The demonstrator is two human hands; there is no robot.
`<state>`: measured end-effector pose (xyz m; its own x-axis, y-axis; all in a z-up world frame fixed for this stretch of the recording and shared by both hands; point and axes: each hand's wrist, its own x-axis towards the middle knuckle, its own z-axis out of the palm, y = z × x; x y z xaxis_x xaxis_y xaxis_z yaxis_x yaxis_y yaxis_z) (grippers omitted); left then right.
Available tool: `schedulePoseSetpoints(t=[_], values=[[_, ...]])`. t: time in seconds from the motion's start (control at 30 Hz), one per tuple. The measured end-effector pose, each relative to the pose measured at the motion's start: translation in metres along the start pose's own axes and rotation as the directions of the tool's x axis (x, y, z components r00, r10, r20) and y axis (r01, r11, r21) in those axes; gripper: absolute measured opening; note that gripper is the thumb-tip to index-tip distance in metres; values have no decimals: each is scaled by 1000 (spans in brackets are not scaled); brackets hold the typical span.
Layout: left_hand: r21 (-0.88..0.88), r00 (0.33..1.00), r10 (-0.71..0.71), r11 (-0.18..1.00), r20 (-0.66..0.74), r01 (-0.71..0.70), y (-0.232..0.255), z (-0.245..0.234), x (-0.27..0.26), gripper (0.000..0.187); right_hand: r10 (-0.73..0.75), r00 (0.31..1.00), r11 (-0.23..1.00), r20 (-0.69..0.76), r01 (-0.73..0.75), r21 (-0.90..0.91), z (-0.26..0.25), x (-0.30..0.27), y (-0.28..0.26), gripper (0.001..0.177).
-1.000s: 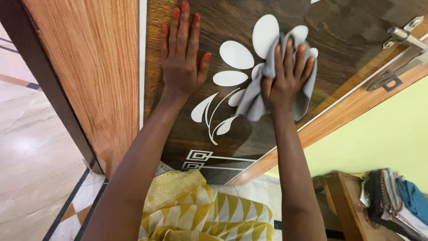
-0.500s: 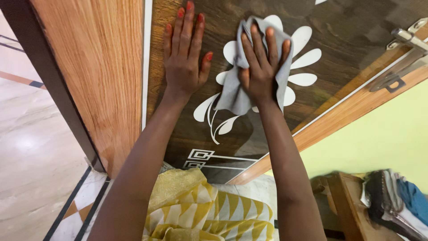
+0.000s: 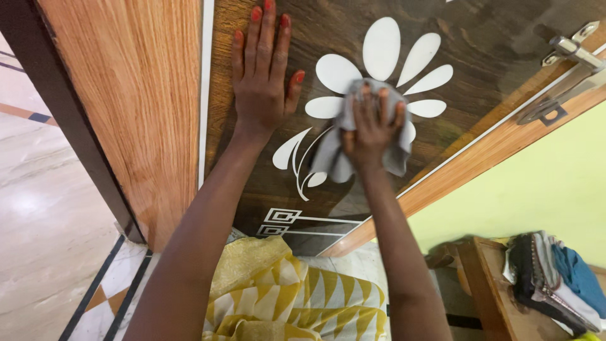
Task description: The person wipes a decorated door panel using a cloth, moving the cloth in circular and sweeping motions across the surface while holding the door steady with their other hand.
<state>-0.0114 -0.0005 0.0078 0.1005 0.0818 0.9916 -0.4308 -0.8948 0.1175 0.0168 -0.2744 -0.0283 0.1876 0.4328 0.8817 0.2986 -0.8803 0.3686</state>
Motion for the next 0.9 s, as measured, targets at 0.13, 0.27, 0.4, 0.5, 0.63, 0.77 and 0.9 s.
schedulePoseSetpoints(t=[0.13,0.27,0.4,0.5,0.63,0.77,0.9], values=[[23,999,17,1000,-29,-16,-3,5,-1,59,-149,959,984,240,121,128,9,-2,-61,58],[7,1000,15,1000,7,-15,-6,2,-3,55,-254,941,967,224,244,73,12,-11,-74,64],[-35,1000,8,999,3,-8,-5,1,-2,56,-497,838,858,225,514,-19,18,-47,-21,72],[-23,1000,4,1000,-8,-4,-4,3,-1,57,-283,947,958,151,272,91,39,-63,32,59],[15,1000,11,1000,-12,-11,-4,5,-2,56,-37,997,999,69,37,-10,17,-73,59,53],[30,999,21,999,-31,-20,-3,9,-4,55,-80,995,997,61,81,-14,23,-76,23,53],[16,996,50,999,-70,-49,-9,13,-5,55,-303,931,951,204,310,-2,22,-105,16,55]])
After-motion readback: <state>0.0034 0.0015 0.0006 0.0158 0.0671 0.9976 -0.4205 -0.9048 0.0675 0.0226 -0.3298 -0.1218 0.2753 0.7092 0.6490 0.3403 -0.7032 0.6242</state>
